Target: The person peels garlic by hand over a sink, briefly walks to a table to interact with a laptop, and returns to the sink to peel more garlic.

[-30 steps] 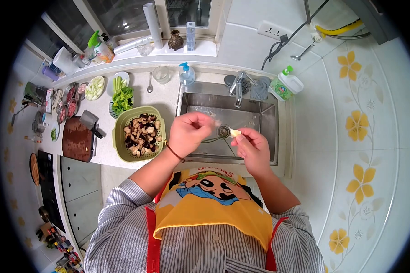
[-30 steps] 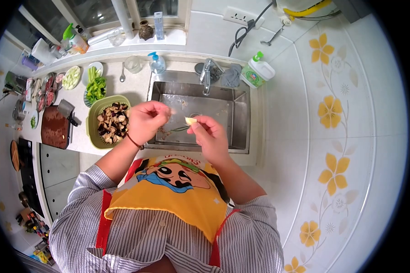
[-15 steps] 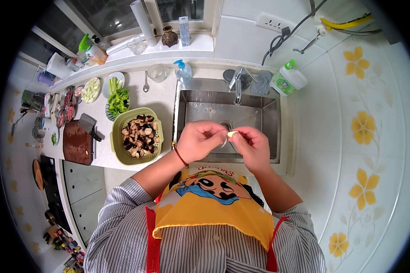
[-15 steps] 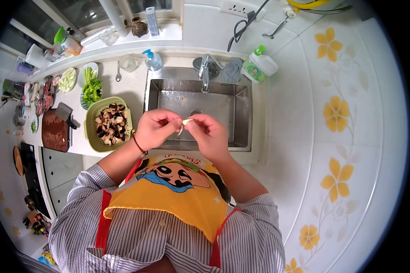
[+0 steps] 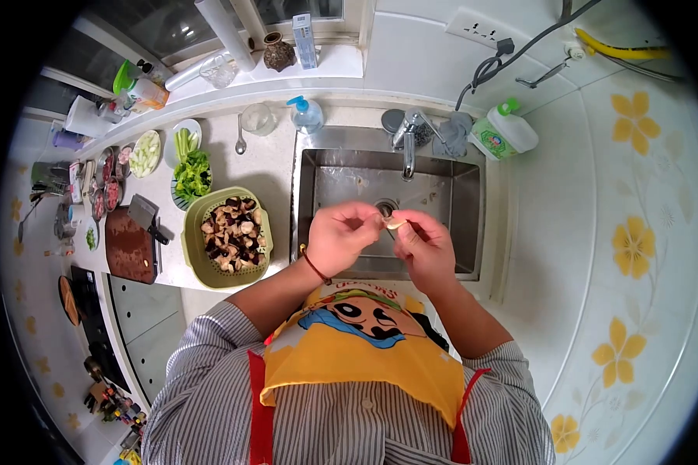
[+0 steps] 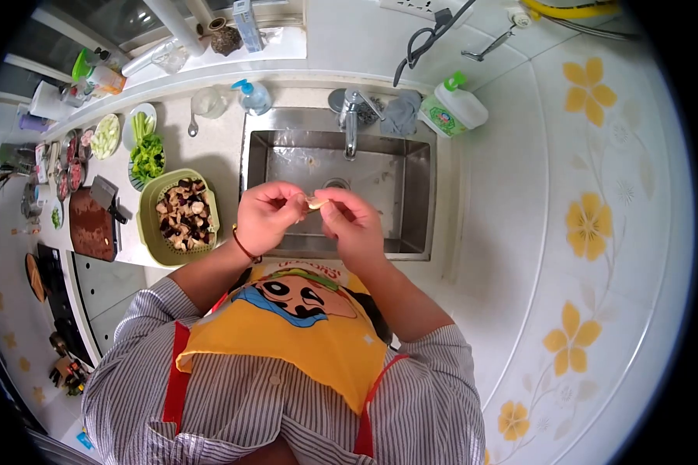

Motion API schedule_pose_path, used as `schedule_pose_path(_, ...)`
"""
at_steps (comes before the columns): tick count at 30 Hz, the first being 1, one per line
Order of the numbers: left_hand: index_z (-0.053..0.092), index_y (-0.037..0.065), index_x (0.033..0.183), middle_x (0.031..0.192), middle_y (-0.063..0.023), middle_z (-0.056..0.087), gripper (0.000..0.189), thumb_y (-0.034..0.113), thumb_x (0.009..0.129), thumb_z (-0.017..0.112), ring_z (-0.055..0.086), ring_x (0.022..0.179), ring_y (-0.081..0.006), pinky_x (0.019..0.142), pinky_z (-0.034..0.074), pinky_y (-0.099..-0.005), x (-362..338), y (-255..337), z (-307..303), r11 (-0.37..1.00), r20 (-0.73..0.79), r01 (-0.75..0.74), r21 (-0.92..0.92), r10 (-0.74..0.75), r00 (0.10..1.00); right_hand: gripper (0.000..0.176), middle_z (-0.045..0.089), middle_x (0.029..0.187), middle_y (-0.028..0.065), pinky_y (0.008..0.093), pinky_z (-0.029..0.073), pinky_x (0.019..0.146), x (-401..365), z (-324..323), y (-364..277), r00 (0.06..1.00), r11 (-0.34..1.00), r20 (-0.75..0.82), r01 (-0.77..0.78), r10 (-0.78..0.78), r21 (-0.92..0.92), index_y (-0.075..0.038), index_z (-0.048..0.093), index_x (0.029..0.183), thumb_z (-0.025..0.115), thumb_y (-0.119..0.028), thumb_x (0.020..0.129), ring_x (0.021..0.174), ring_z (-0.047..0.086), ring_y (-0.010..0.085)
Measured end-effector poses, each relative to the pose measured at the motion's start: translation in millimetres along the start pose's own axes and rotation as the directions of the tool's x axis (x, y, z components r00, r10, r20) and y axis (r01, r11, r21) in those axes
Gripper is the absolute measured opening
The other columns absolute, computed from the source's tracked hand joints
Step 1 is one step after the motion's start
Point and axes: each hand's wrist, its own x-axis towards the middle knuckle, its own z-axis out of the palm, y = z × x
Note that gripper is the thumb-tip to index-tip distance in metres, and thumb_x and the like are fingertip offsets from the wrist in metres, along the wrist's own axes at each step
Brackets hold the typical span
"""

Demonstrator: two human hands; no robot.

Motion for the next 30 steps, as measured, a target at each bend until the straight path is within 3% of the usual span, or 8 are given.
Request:
schedule_pose_path(5, 0.067, -0.003, 0.093, 0.083, -0.004, 0.069, 0.009, 0.005, 0.096, 0.063, 0.062, 0.073, -0.0076, 0.067, 0.05, -0.0218, 13, -3, -4, 0.995, -0.034, 0.044, -0.086, -0.047, 0.998, 0.02, 0.053, 0.072, -0.0012, 0.0249, 0.037, 0.055, 11, -7, 3, 1.0, 1.0, 0.02, 0.005, -0.005, 0.015, -0.003, 0.066, 0.117, 0.06, -0.011, 0.099, 0.061, 0.045, 0.0076)
schedule_pose_path(10, 0.067, -0.002, 0.093, 0.083, -0.0036, 0.069, 0.008, 0.003, 0.095, 0.063, 0.062, 0.073, -0.0075, 0.067, 0.051, -0.0223, 13, 0, 3, 0.995, -0.027, 0.051, -0.086, -0.054, 0.998, 0.021, 0.052, 0.071, -0.0012, 0.0248, 0.036, 0.054, 20, -9, 1, 0.976, 0.963, -0.025, -0.207, 0.215, 0.171, -0.004, 0.065, 0.117, 0.059, -0.008, 0.097, 0.059, 0.041, 0.0071)
schedule_pose_path(13, 0.066, -0.002, 0.094, 0.083, -0.0038, 0.068, 0.006, 0.002, 0.095, 0.062, 0.062, 0.074, -0.0078, 0.068, 0.051, -0.0226, 12, 1, 4, 0.995, -0.019, 0.056, -0.077, -0.058, 0.998, 0.022, 0.051, 0.071, -0.0015, 0.0249, 0.033, 0.054, 19, -6, -2, 0.968, 0.963, -0.047, -0.238, 0.246, 0.125, -0.005, 0.066, 0.117, 0.059, -0.007, 0.096, 0.06, 0.04, 0.0066)
schedule_pose_path(20, 0.065, -0.003, 0.094, 0.083, -0.0052, 0.068, 0.005, 0.0, 0.095, 0.061, 0.062, 0.074, -0.0093, 0.069, 0.052, -0.0237, 7, 4, 1, 0.998, 0.002, 0.015, -0.064, -0.015, 1.0, 0.019, 0.059, 0.083, 0.0005, 0.0241, 0.036, 0.055, 13, -13, 2, 0.988, 0.955, 0.029, -0.154, 0.152, 0.253, -0.006, 0.065, 0.115, 0.062, -0.009, 0.096, 0.061, 0.043, 0.0065)
schedule_pose_path(22, 0.064, -0.003, 0.094, 0.083, -0.0055, 0.068, 0.006, 0.0, 0.095, 0.06, 0.062, 0.074, -0.0096, 0.069, 0.052, -0.0236, 1, 9, 4, 0.996, 0.008, 0.022, -0.084, -0.021, 1.0, 0.017, 0.061, 0.085, 0.001, 0.0234, 0.038, 0.056, 8, -10, -3, 0.98, 0.977, -0.006, -0.198, 0.199, 0.084, -0.006, 0.064, 0.113, 0.062, -0.011, 0.097, 0.063, 0.045, 0.0064)
schedule_pose_path(26, 0.063, -0.004, 0.093, 0.083, -0.0061, 0.068, 0.007, 0.0, 0.097, 0.058, 0.062, 0.072, -0.0099, 0.069, 0.051, -0.0232, -9, 12, 4, 0.992, 0.04, 0.012, -0.125, -0.008, 0.999, 0.016, 0.061, 0.084, 0.0008, 0.0228, 0.038, 0.056, -5, -2, -13, 0.983, 0.983, -0.01, -0.184, 0.185, 0.018, -0.005, 0.065, 0.112, 0.062, -0.013, 0.098, 0.065, 0.047, 0.0061)
schedule_pose_path(29, 0.063, -0.004, 0.093, 0.082, -0.0062, 0.067, 0.008, 0.001, 0.097, 0.058, 0.062, 0.072, -0.0099, 0.068, 0.051, -0.0233, -17, 15, 4, 0.988, 0.073, -0.018, -0.156, 0.03, 0.997, 0.014, 0.063, 0.087, 0.001, 0.0216, 0.038, 0.057, -17, 0, -17, 0.995, 0.995, 0.017, -0.098, 0.098, 0.006, -0.005, 0.066, 0.109, 0.063, -0.011, 0.097, 0.066, 0.047, 0.005)
schedule_pose_path(30, 0.063, -0.004, 0.093, 0.082, -0.0062, 0.067, 0.008, 0.001, 0.097, 0.058, 0.062, 0.072, -0.0099, 0.068, 0.051, -0.0233, -21, 17, 3, 0.988, 0.076, -0.025, -0.155, 0.037, 0.996, 0.013, 0.064, 0.091, 0.0013, 0.021, 0.038, 0.057, -20, -1, -16, 0.996, 0.98, 0.058, 0.077, -0.068, -0.182, -0.005, 0.066, 0.108, 0.063, -0.007, 0.096, 0.066, 0.047, 0.0043)
